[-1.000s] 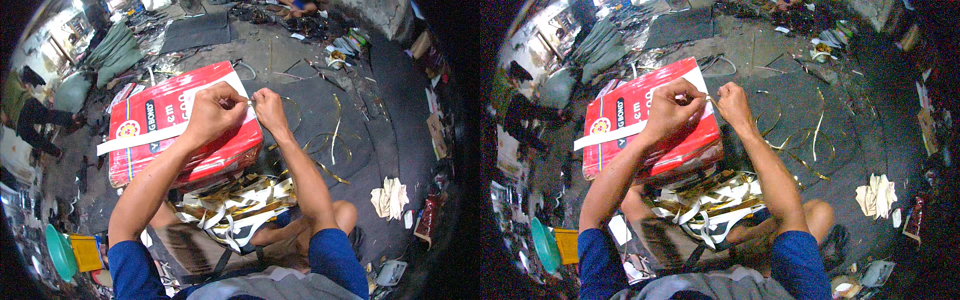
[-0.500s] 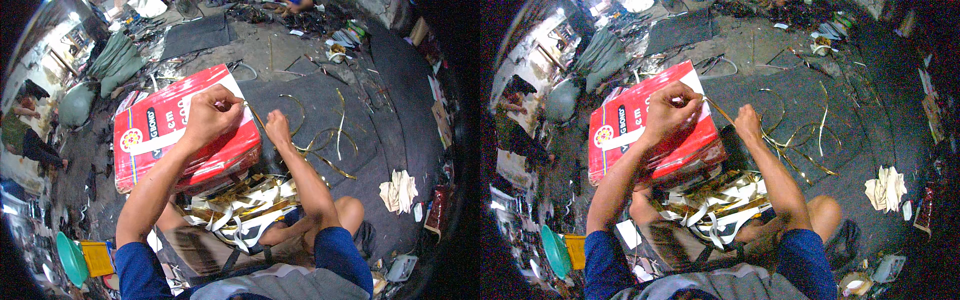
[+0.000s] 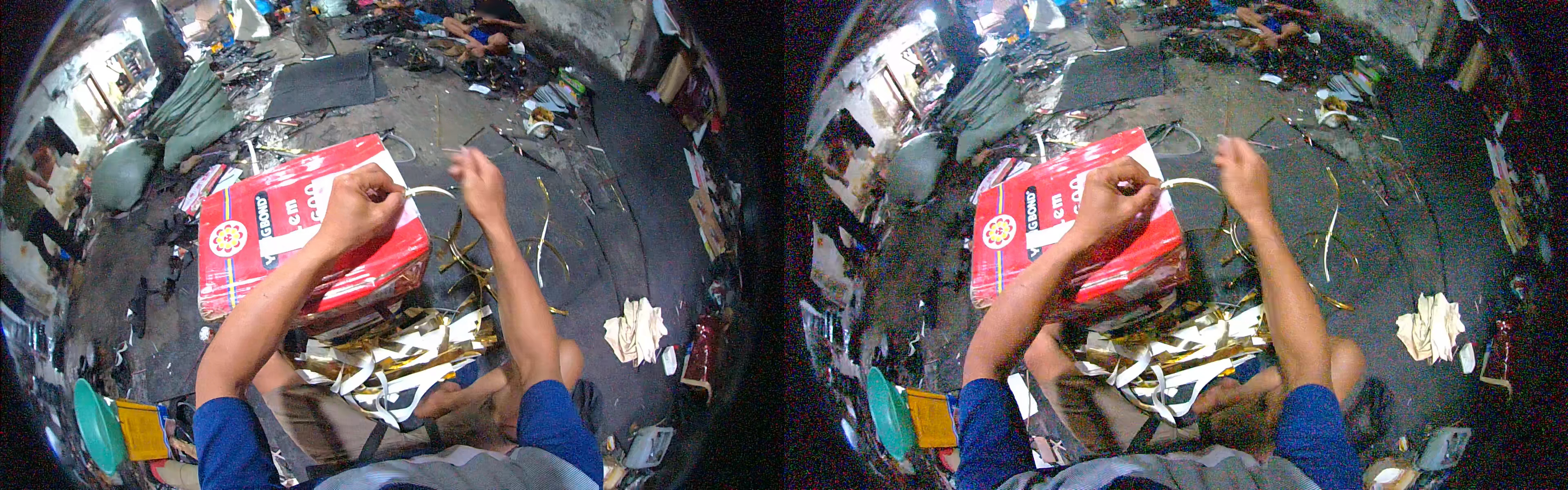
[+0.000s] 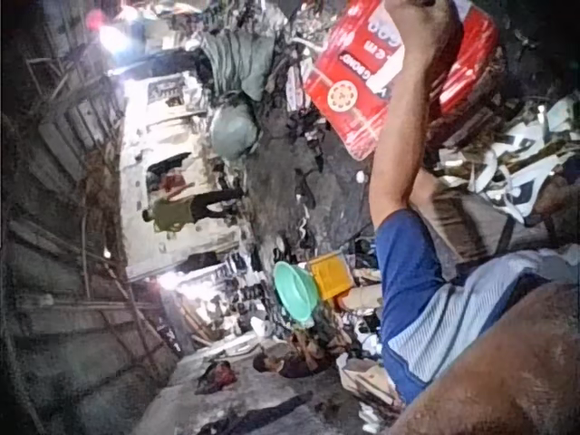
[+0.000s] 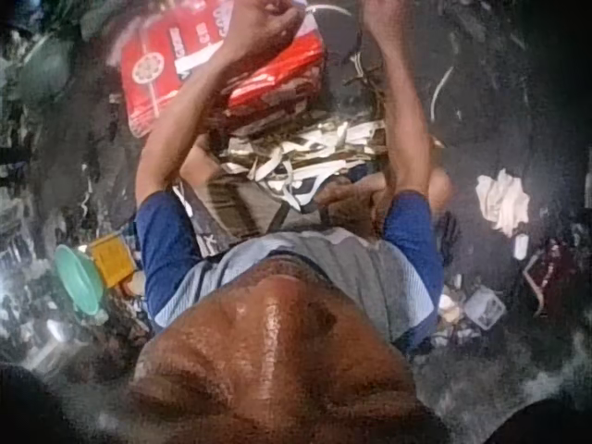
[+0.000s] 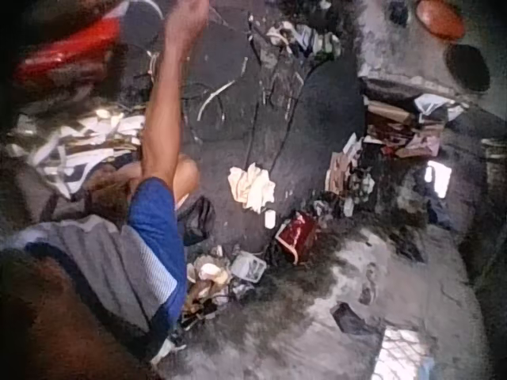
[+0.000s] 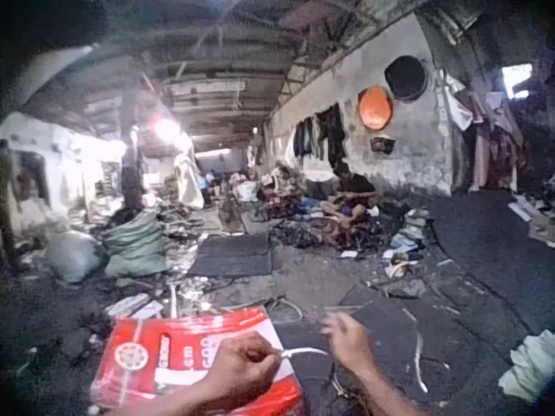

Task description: The person sits on the floor and wraps a red rectangular box with a gold ribbon. They pull the ribbon from a pile, loop it around the box, and secure it by hand, repeating the process to add multiple ribbons.

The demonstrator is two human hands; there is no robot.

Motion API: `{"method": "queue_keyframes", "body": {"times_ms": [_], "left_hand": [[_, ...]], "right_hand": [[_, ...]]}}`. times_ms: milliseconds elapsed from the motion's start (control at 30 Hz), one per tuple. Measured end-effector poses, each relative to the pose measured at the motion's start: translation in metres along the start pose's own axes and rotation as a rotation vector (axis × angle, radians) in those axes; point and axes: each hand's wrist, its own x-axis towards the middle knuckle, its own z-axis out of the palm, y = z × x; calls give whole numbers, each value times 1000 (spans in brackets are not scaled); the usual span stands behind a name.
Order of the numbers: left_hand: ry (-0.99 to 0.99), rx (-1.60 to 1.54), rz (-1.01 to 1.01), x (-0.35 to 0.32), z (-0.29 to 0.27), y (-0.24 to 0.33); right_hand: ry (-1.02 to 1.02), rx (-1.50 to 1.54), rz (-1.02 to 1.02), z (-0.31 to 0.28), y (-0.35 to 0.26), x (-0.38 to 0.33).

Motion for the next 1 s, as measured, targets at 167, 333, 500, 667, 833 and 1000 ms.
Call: {"method": "queue_keyframes", "body": {"times_ms": [167,333,500,667,833,1000], "left_hand": [[51,26,84,0,4,-8],[33,-5,-7,0,9,-4],[30,-28,-47,-3,9,-7],[23,-24,31,0,10,-7],[2,-70,-6,-2,7,-5],[-10,-183,-85,-2,12,-17]], "right_hand": [[-171,-203,-136,51,-61,2],[-100,156,-41,67,-9,-9],[-70,81,19,77,45,-35],[-77,72,164,81,102,-60],[-64,2,194,81,116,-71],[-83,-88,239,76,144,-90]]}}
